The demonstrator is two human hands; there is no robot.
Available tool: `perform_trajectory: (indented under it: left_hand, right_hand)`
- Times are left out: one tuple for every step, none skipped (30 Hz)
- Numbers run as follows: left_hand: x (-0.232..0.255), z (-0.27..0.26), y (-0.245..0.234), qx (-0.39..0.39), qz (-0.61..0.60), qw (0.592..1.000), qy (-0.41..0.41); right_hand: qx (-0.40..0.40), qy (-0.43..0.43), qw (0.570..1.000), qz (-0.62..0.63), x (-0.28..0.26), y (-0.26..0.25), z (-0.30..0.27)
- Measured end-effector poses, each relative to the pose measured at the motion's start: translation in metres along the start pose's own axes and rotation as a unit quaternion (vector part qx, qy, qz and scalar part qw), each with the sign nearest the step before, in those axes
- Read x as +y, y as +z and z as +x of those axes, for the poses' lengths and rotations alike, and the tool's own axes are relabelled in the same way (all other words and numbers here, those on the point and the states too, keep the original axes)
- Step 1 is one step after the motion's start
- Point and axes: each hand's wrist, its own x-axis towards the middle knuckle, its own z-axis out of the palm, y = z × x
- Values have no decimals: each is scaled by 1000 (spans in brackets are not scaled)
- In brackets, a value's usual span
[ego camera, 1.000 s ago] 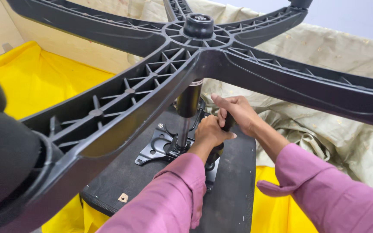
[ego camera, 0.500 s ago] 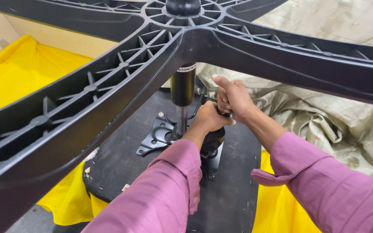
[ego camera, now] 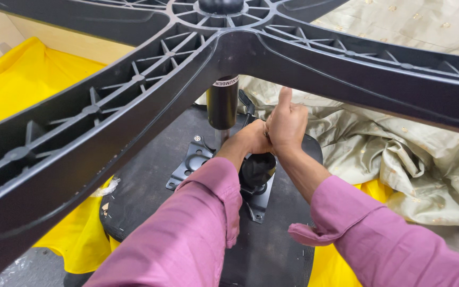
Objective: The person attaches the base of an office chair to the seat using a screwdriver and screws. They tighten multiple screws to secure the metal bracket to the underside of the seat, then flip the chair upright to continue assembly.
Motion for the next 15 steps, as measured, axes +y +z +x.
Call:
perform_trajectory:
  left_hand:
    - [-6,9,3,-8,53,998,28]
    - [-9,16,5,-16,107,993,56]
    - [-10,19,5,-24,161,983,84]
    - [-7,17,6,1,225,962,155]
    - [-5,9,7,24,250,951,179]
    - [1,-3,7,49,264,944,191]
    - [11,-20,9,66,170,979,88]
    - [21,-41,10,106,54,993,-15]
    - [34,-63,12,151,-51,982,-100]
    - [48,-81,10,184,-68,973,-124]
    - [63,-96,7,218,-89,960,-151]
    - [76,-110,2,260,-112,944,-168]
    - [85,-121,-4,251,-118,945,-174]
    - [91,-129,-10,241,-123,946,-180]
    - [99,-131,-17,228,-123,949,-181]
  right_hand:
    - [47,-34,996,-63,-2,3,-2]
    - [73,-22,993,-86,-4,6,-5]
    - [99,-9,989,-108,-7,8,-8]
    - [125,3,984,-129,-11,10,-11]
    - [113,4,987,-113,-14,11,-15]
    - [100,4,990,-96,-16,11,-19]
    - [88,5,993,-79,-19,10,-23]
    - [72,13,995,-69,-21,9,-26]
    - [58,21,996,-60,-23,8,-27]
    - [44,28,997,-52,-25,6,-26]
    - [8,56,998,-3,-28,4,-25]
    - [-29,84,995,45,-30,2,-23]
    - [-68,111,987,89,-31,0,-22]
    - [-140,123,980,63,-33,-3,-20]
    - [-205,134,969,41,-37,-9,-13]
